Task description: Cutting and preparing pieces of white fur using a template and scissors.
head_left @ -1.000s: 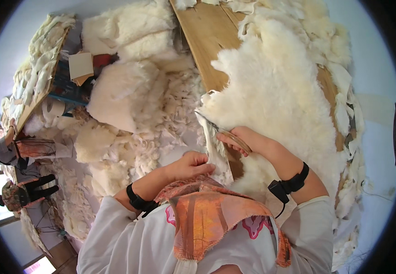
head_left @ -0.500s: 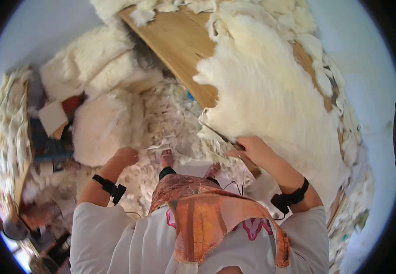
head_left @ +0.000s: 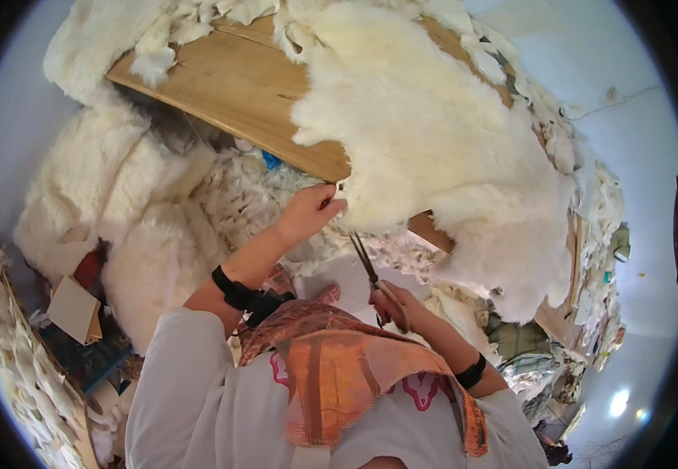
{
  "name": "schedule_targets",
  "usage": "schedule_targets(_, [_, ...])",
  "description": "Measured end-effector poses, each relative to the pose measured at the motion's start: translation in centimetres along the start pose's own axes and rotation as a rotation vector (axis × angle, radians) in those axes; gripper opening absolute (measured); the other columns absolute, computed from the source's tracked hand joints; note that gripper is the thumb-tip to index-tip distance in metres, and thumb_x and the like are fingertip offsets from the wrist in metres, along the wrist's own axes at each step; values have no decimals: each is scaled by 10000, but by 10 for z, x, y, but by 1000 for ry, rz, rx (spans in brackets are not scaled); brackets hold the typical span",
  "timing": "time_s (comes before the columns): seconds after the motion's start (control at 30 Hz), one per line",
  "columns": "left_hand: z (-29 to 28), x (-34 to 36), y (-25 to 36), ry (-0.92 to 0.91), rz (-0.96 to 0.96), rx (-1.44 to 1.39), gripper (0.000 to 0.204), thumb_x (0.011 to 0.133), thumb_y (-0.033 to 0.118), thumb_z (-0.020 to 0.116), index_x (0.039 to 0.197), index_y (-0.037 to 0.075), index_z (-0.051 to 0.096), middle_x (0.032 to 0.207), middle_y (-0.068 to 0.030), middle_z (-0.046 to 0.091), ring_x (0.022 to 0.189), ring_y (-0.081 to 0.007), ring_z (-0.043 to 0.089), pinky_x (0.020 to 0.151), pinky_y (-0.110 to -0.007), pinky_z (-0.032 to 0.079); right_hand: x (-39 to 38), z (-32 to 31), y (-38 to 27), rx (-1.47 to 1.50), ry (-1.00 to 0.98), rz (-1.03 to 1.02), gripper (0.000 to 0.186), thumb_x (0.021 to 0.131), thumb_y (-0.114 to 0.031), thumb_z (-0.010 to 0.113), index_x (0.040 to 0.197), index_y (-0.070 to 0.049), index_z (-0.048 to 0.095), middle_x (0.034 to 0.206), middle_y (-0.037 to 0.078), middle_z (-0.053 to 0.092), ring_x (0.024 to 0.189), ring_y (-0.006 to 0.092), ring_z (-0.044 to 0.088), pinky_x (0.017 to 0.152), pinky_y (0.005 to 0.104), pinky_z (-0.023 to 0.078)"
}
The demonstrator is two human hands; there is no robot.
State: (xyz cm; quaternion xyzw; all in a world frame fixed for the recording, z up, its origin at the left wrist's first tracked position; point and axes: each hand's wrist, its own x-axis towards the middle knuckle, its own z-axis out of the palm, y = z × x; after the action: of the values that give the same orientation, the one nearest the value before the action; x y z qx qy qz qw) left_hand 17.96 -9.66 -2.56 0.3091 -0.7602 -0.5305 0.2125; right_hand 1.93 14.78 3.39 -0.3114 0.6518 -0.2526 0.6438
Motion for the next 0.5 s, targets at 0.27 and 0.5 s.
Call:
schedule_targets(0.27, [-22, -7, 25, -153, 90, 113, 345, 917, 282, 623, 762, -9, 522, 641, -170, 506, 577, -292, 500, 563, -412, 402, 42, 43, -2, 80, 94, -12, 527, 991, -566, 435, 1031, -48, 522, 721, 46, 527, 610, 141, 540, 566, 290, 472])
schedule_targets(0.5, [-11, -19, 30, -182, 104, 78, 347, 916, 280, 613, 753, -7, 506, 641, -165, 500, 591, -311, 487, 573, -418, 403, 44, 69, -25, 248, 287, -113, 516, 997, -551, 428, 893, -57, 532, 616, 10, 480, 485, 146, 477, 476, 296, 421])
